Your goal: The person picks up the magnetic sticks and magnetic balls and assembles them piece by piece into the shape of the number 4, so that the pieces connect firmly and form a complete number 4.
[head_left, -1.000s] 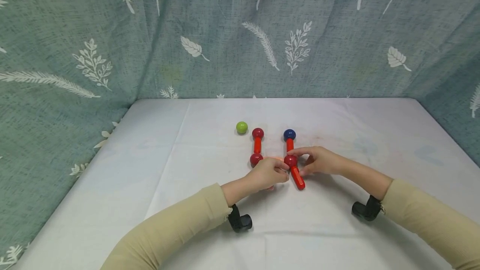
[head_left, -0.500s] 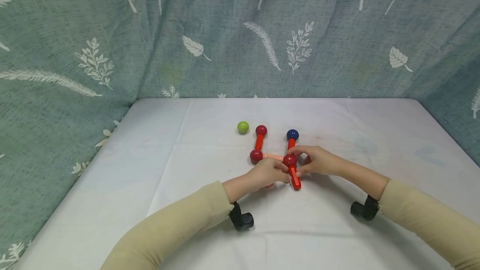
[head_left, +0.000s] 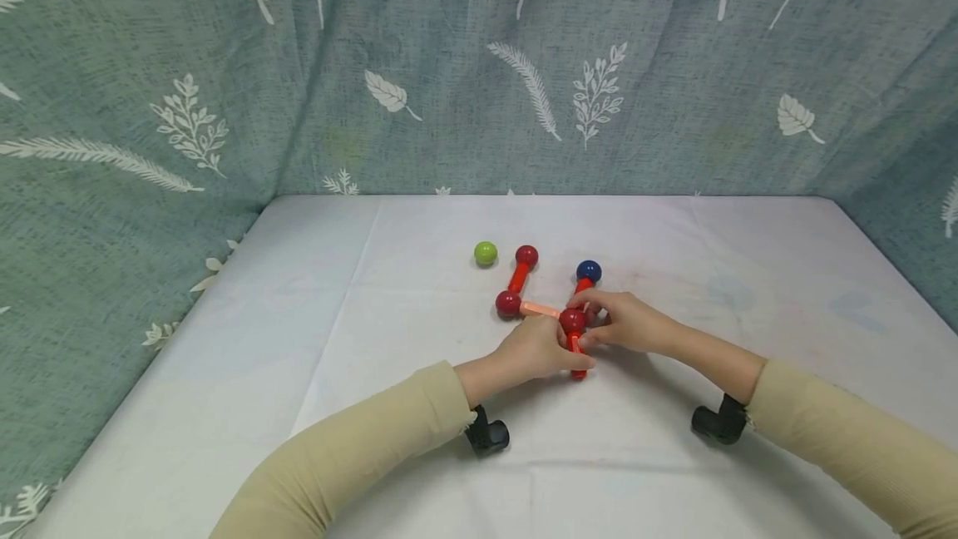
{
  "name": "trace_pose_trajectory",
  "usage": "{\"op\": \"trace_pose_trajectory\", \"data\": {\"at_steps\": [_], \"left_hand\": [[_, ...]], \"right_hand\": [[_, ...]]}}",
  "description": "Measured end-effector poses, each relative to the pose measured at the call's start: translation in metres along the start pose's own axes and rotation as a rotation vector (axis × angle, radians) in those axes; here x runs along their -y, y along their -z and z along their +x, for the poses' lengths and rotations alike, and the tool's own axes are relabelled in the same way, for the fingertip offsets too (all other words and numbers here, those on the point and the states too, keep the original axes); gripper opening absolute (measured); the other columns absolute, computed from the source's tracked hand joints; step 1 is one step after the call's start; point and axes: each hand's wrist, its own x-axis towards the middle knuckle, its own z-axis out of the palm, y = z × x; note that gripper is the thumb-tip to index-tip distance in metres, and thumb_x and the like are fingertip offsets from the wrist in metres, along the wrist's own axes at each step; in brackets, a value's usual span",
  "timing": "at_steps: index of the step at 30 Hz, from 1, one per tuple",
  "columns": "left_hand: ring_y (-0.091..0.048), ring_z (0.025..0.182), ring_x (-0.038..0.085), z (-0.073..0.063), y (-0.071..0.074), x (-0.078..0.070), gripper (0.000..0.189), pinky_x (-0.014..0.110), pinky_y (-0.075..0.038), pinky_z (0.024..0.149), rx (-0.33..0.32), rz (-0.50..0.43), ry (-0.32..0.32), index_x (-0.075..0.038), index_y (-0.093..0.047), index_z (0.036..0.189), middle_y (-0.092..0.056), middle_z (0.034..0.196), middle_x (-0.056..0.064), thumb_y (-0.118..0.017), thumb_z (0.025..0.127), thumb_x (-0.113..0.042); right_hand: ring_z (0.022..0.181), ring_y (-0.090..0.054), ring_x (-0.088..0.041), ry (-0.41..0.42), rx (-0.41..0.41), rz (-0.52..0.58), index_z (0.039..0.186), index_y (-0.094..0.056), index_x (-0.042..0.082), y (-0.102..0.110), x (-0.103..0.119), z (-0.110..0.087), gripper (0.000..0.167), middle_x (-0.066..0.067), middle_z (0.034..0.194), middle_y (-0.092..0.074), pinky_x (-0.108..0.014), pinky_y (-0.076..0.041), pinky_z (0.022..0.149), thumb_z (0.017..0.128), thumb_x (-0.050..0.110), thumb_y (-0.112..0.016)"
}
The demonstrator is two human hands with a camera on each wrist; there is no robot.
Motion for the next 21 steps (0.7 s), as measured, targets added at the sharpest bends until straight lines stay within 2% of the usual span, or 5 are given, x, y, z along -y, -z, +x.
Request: {"op": "trace_pose_trajectory", "data": {"at_steps": [6,12,16,21], "left_hand": [[-0.031,0.037,0.009,0.0000,0.0012,-0.0021,0.045,0.019,-0.018,0.039,0.021,-0.005,0.042,-0.012,-0.042,0.048,-0.033,0.040,-0.004,-0.072,0.077,-0.027],[-0.036,0.039,0.010,0.0020,0.0034,-0.0004,0.042,0.020,-0.021,0.040,0.045,-0.043,0.096,-0.011,-0.043,0.048,-0.037,0.041,-0.002,-0.070,0.078,-0.022],[-0.034,0.040,0.011,0.0037,0.0047,0.0028,0.038,0.020,-0.022,0.041,0.023,-0.046,0.122,-0.011,-0.044,0.050,-0.036,0.043,-0.002,-0.068,0.078,-0.019],[-0.031,0.040,0.010,0.0017,0.0072,0.0050,0.035,0.021,-0.019,0.041,-0.006,-0.057,0.124,-0.011,-0.045,0.052,-0.034,0.044,-0.003,-0.068,0.077,-0.016]], "right_hand": [[0.063,-0.052,-0.013,-0.012,-0.032,0.008,0.109,-0.059,0.006,-0.0004,0.0022,0.0019,0.031,-0.005,0.082,-0.060,-0.024,-0.047,0.059,0.080,0.010,-0.069],[0.060,-0.051,-0.012,-0.002,-0.027,0.025,0.108,-0.060,0.005,0.0004,0.0030,0.0027,0.030,-0.004,0.080,-0.060,-0.023,-0.047,0.058,0.080,0.009,-0.069],[0.060,-0.051,-0.012,0.001,-0.013,0.030,0.109,-0.059,0.004,0.0013,0.0035,0.0032,0.030,-0.004,0.079,-0.059,-0.023,-0.047,0.059,0.081,0.009,-0.068],[0.060,-0.052,-0.013,-0.007,-0.006,0.037,0.109,-0.060,0.003,0.0018,0.0035,0.0036,0.030,-0.005,0.079,-0.058,-0.023,-0.047,0.058,0.081,0.010,-0.068]]}}
